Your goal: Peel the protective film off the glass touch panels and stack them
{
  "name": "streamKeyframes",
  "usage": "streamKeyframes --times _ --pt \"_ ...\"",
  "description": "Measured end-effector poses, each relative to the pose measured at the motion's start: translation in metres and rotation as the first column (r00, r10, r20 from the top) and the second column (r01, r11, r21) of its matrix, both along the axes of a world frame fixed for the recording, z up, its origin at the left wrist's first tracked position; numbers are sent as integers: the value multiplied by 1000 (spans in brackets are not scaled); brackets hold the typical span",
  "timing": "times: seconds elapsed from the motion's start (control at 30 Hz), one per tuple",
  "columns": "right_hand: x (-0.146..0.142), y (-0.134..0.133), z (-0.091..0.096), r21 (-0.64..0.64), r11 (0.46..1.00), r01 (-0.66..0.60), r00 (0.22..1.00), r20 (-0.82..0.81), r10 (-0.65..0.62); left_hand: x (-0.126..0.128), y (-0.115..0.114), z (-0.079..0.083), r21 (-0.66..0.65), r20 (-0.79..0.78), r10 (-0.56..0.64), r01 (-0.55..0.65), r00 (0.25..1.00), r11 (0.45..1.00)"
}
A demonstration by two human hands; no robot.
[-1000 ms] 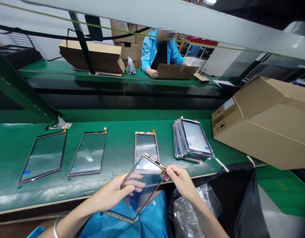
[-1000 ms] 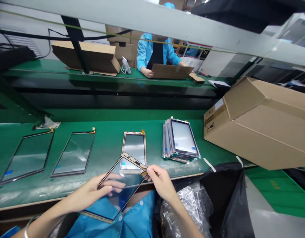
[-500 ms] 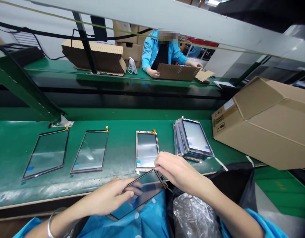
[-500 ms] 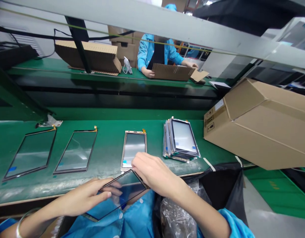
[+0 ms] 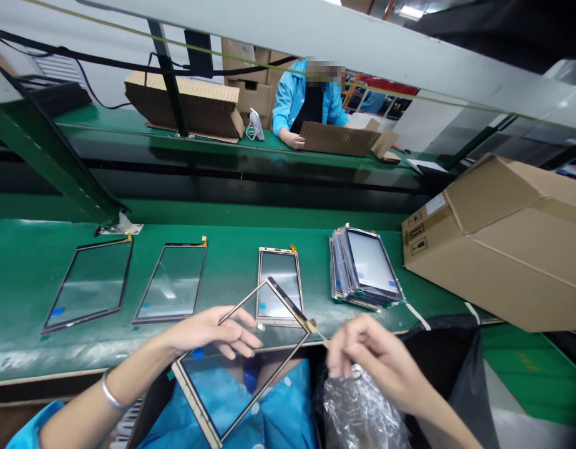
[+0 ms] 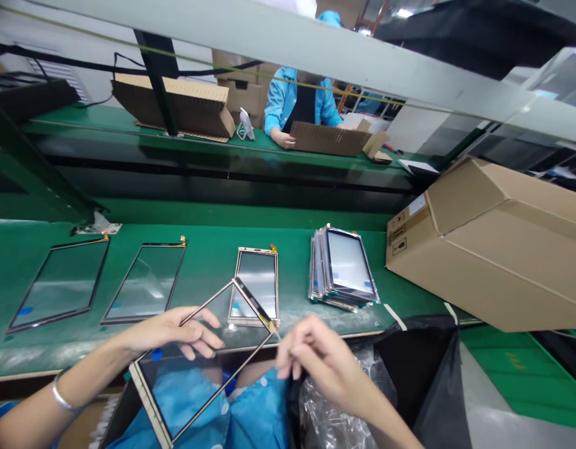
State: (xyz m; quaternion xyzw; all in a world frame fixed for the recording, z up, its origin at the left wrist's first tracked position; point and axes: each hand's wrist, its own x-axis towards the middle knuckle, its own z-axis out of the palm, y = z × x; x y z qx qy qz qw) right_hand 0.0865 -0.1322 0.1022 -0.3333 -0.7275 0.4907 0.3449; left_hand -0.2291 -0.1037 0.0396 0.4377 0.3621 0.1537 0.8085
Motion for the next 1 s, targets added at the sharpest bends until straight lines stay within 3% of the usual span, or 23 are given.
streamKeyframes --times 0.07,0.13,0.17,0.2,0.27,0.37,0.47,0.63,0.77,0.9,0.93,1.0 --pt "14 -3 6 -3 975 221 965 -147 -219 -4 4 -1 0 -26 19 -19 999 1000" --pt "19 3 7 129 873 471 877 -179 -446 -2 4 2 30 -61 9 -7 998 1000" --pt "17 7 5 218 826 519 855 -134 -502 1 2 4 56 -78 -12 17 997 998" --pt "12 13 2 311 810 497 860 -49 -508 4 0 6 88 -97 -42 51 994 995" --pt "-4 26 -6 440 855 273 902 193 -387 13 -5 12 150 -142 -103 124 985 981" --pt "-28 41 -12 466 883 -60 881 441 -173 23 -12 21 237 -225 -142 195 964 952" --pt "-40 47 -7 438 878 -195 828 553 -92 27 -16 30 341 -293 -142 242 946 908" --pt "-35 45 1 374 881 -291 773 635 -14 27 -16 41 442 -370 -136 303 919 845" --pt "-37 49 -7 453 831 -324 749 659 -67 30 -17 42 476 -387 -131 320 913 819" --pt "-38 34 -10 570 738 -362 751 647 -131 31 -8 29 331 -253 -119 202 960 922" --pt "-31 23 -8 560 746 -361 764 636 -107 30 -3 24 262 -196 -84 135 977 955" --pt "-6 -9 -6 460 843 -279 815 578 -46 28 11 11 113 -72 72 -63 995 992"
